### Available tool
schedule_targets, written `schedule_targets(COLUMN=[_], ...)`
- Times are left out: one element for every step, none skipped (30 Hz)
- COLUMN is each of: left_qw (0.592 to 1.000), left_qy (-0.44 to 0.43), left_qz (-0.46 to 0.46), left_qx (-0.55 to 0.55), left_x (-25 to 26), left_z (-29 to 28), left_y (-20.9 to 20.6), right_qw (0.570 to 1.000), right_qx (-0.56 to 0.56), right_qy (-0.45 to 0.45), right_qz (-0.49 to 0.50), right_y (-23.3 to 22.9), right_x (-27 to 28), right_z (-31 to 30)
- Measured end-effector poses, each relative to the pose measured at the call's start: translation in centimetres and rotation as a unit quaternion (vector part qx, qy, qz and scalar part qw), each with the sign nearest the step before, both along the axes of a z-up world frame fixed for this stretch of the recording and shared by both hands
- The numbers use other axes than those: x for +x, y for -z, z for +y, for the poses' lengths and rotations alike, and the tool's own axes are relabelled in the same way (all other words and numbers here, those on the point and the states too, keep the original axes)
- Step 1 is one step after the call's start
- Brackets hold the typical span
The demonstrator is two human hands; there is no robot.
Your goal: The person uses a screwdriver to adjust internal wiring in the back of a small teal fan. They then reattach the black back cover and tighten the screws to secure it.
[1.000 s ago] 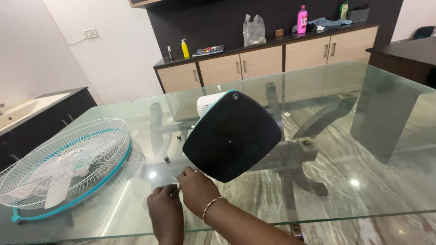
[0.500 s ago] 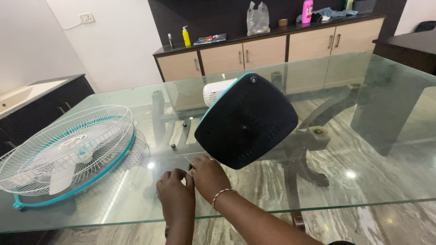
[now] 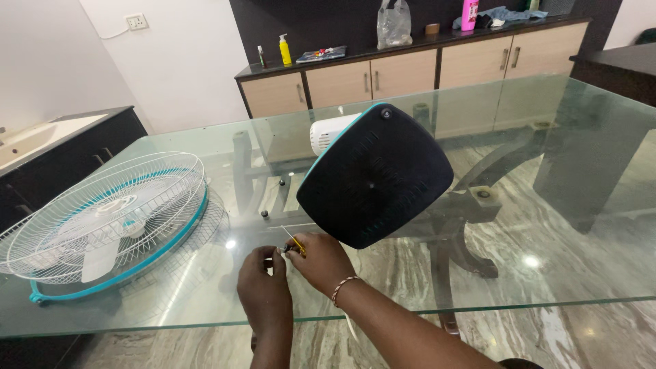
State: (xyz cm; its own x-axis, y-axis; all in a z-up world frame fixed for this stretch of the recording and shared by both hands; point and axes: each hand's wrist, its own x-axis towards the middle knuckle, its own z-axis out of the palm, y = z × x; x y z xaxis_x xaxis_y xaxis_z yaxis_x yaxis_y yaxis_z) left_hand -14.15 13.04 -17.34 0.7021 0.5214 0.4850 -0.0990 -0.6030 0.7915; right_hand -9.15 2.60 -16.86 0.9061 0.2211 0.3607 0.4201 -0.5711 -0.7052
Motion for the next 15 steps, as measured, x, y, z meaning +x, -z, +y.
schedule_targets(left_qw=[1.0,1.0,1.0,1.0,0.999,1.0,1.0,0.999,0.999,1.0,1.0,0.999,0.998,0.997,0.997], left_qy=[-0.003,-0.007,-0.005,-0.004,-0.002,0.004,0.01,0.015,0.012,0.008,0.005,0.005,0.006,0.007,0.004], left_qz=[-0.006,-0.012,-0.004,0.005,0.014,-0.002,-0.018,-0.034,-0.029,-0.025,-0.021,-0.033,-0.046,-0.059,-0.067], left_qx=[0.002,0.004,0.016,0.027,0.038,0.023,0.007,-0.009,-0.013,-0.015,-0.018,-0.026,-0.034,-0.043,-0.043], left_x=[-0.1,-0.1,-0.2,-0.2,-0.3,-0.2,-0.1,0.0,0.1,0.3,0.4,0.5,0.5,0.6,0.6], left_z=[-0.1,-0.1,-0.2,-0.2,-0.2,-0.2,-0.2,-0.1,0.0,0.1,0.3,0.5,0.6,0.7,0.8], left_y=[0.0,-0.1,-0.1,0.0,0.1,0.2,0.2,0.3,0.4,0.5,0.5,0.7,0.9,1.0,1.2], right_qw=[1.0,1.0,1.0,1.0,1.0,1.0,1.0,1.0,1.0,1.0,1.0,1.0,1.0,0.999,1.0], right_qx=[-0.003,-0.005,-0.003,0.0,0.002,-0.004,-0.011,-0.017,-0.009,-0.001,0.008,-0.005,-0.018,-0.032,-0.022], right_qy=[0.002,0.005,0.004,0.003,0.002,0.002,0.002,0.001,-0.001,-0.003,-0.006,-0.005,-0.004,-0.003,-0.011], right_qz=[0.005,0.009,0.006,0.003,0.001,-0.001,-0.003,-0.006,-0.004,-0.003,-0.002,0.0,0.002,0.003,0.004], right_y=[-0.1,-0.2,-0.3,-0.4,-0.4,-0.5,-0.5,-0.6,-0.6,-0.7,-0.7,-0.8,-0.8,-0.8,-0.7], right_x=[-0.1,-0.2,-0.2,-0.3,-0.3,-0.4,-0.4,-0.4,-0.5,-0.5,-0.5,-0.6,-0.6,-0.6,-0.5], right_z=[0.0,0.1,0.1,0.1,0.1,0.0,0.0,0.0,-0.1,-0.1,-0.1,-0.1,-0.1,-0.1,-0.2])
